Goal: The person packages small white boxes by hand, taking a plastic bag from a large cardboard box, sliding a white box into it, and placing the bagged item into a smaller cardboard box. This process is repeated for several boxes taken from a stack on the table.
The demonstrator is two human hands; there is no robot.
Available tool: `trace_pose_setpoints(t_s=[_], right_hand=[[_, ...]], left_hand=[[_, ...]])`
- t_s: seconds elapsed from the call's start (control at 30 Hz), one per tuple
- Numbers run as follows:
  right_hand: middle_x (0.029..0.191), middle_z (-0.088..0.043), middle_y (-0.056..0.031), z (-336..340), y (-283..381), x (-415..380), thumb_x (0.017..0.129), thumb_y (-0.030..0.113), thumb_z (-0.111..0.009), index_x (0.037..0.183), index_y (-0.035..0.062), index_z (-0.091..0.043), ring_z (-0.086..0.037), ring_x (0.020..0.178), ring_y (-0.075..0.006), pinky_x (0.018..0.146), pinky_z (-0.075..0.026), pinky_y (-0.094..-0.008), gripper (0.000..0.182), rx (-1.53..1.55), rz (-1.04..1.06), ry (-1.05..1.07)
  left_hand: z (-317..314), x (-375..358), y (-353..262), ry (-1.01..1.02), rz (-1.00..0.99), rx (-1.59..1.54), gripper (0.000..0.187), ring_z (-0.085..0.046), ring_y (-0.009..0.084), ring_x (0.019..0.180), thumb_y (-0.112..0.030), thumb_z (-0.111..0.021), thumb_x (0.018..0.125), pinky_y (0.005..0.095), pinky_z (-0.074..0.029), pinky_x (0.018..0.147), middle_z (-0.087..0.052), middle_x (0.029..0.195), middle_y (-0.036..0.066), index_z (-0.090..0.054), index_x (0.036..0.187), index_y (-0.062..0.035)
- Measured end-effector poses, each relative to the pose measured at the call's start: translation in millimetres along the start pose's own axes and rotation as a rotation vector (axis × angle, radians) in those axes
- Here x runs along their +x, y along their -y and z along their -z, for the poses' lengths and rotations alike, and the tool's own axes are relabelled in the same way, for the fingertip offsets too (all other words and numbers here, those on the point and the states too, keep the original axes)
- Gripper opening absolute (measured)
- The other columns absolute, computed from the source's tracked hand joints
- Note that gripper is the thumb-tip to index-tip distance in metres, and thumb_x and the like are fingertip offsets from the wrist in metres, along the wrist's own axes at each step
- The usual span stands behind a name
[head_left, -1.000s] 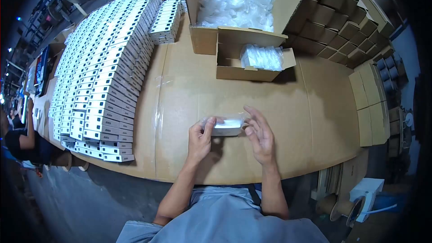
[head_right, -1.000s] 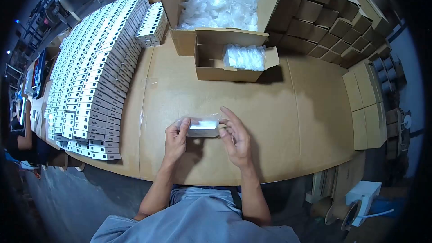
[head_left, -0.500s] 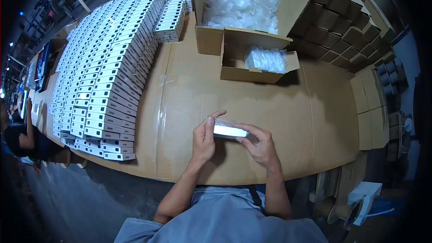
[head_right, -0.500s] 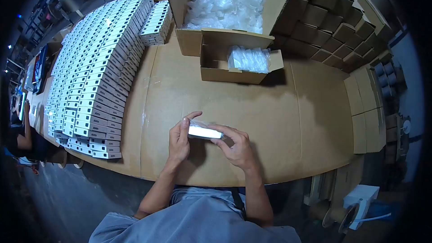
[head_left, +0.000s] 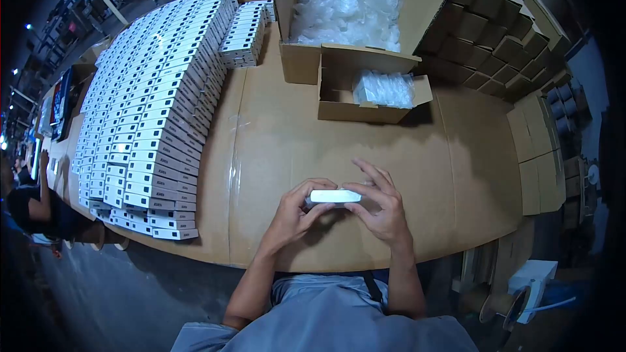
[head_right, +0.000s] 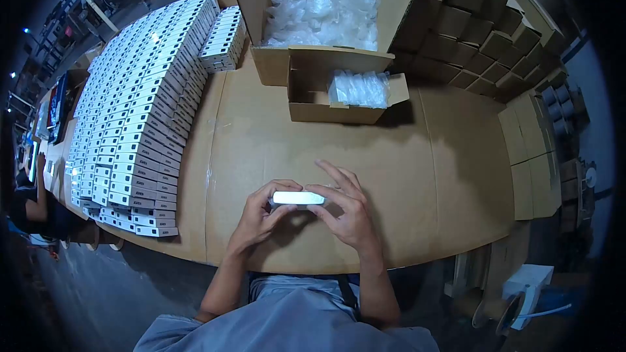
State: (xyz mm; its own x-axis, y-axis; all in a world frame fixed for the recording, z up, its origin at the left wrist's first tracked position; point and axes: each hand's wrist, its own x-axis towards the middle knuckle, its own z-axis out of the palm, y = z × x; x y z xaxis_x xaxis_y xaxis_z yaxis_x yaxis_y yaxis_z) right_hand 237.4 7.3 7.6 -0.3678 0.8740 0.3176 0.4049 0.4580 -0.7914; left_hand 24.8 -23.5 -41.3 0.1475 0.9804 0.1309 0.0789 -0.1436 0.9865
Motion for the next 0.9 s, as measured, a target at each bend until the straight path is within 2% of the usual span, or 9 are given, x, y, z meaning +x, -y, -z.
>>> trace_pose_setpoints(t_s=[0.2,0.3,0.37,0.53,0.6,0.67,0.8,0.83,0.9], right_hand=[[0.103,-0.069,-0.0075,6,-1,11,0.08,0.003,-0.08,0.116,0.0124,-0.072,-0.068,0.085,-0.0307,0.072,-0.056,-0.0428,0.039,-0.127,0.089,0.218],[0.095,-0.066,-0.0114,11,-2,37,0.08,-0.002,-0.078,0.107,0.0052,-0.069,-0.07,0.082,-0.0295,0.066,-0.058,-0.0397,0.029,-0.093,0.124,0.026],[0.094,-0.065,-0.0125,10,-17,54,0.086,-0.006,-0.074,0.106,-0.0026,-0.062,-0.073,0.084,-0.0259,0.065,-0.062,-0.0328,0.024,-0.079,0.086,-0.125],[0.11,-0.057,-0.0118,-8,-46,108,0.096,-0.006,-0.062,0.12,-0.0062,-0.046,-0.074,0.093,-0.0232,0.069,-0.064,-0.0303,0.029,0.23,0.047,-0.52],[0.108,-0.053,-0.0127,-17,-51,119,0.095,-0.007,-0.061,0.114,-0.0046,-0.046,-0.069,0.085,-0.0211,0.074,-0.063,-0.0325,0.024,0.092,0.077,-0.572],[0.104,-0.052,-0.0123,-20,-65,124,0.095,-0.007,-0.061,0.11,-0.0038,-0.046,-0.065,0.081,-0.0197,0.076,-0.063,-0.034,0.022,-0.133,0.075,-0.545],[0.091,-0.049,-0.0132,-30,-78,131,0.09,-0.009,-0.063,0.101,-0.0011,-0.047,-0.058,0.073,-0.0321,0.1,-0.053,-0.0502,0.022,-0.295,0.16,-0.507],[0.084,-0.047,-0.014,-32,-80,134,0.087,-0.009,-0.064,0.098,-0.0005,-0.046,-0.054,0.073,-0.0375,0.109,-0.045,-0.0567,0.023,-0.28,0.156,-0.51],[0.083,-0.048,-0.0141,-30,-82,134,0.085,-0.008,-0.066,0.096,0.0002,-0.047,-0.053,0.076,-0.037,0.105,-0.046,-0.0566,0.023,-0.41,0.2,-0.505]], left_hand=[[19,11,3,0.043,-0.006,0.073,0.026,-0.069,0.0215,0.098,-0.009,-0.069,0.095,0.0336,-0.056,0.082,-0.071,0.109,0.012,-0.065,0.118,0.003],[31,27,6,-0.07,0.194,-0.249,0.036,-0.067,0.0202,0.103,-0.01,-0.062,0.101,0.0335,-0.06,0.081,-0.067,0.118,0.012,-0.056,0.133,0.0033],[43,45,2,-0.166,0.077,-0.058,0.049,-0.061,0.0243,0.118,-0.014,-0.063,0.1,0.0362,-0.059,0.087,-0.059,0.133,0.016,-0.046,0.144,-0.0005],[103,92,19,-0.325,-0.023,0.476,0.058,-0.056,0.0331,0.127,-0.017,-0.067,0.096,0.0453,-0.054,0.095,-0.056,0.141,0.02,-0.044,0.147,-0.003],[122,111,28,-0.393,-0.086,0.578,0.06,-0.053,0.0415,0.128,-0.015,-0.069,0.093,0.045,-0.041,0.112,-0.053,0.14,0.025,-0.044,0.145,0.0004],[137,128,25,-0.425,-0.147,0.707,0.061,-0.05,0.0419,0.13,-0.014,-0.07,0.091,0.0453,-0.04,0.113,-0.052,0.14,0.025,-0.045,0.144,0.0008],[163,161,34,-0.469,-0.333,0.87,0.063,-0.046,0.0427,0.133,-0.01,-0.07,0.087,0.0467,-0.038,0.114,-0.05,0.14,0.025,-0.044,0.143,0.003],[168,168,38,-0.462,-0.313,0.888,0.065,-0.044,0.0429,0.135,-0.009,-0.07,0.085,0.0472,-0.038,0.114,-0.048,0.141,0.026,-0.043,0.143,0.0031],[174,179,45,-0.482,-0.342,0.963,0.064,-0.044,0.0423,0.135,-0.008,-0.069,0.086,0.0465,-0.038,0.115,-0.046,0.143,0.025,-0.043,0.144,0.0013]])
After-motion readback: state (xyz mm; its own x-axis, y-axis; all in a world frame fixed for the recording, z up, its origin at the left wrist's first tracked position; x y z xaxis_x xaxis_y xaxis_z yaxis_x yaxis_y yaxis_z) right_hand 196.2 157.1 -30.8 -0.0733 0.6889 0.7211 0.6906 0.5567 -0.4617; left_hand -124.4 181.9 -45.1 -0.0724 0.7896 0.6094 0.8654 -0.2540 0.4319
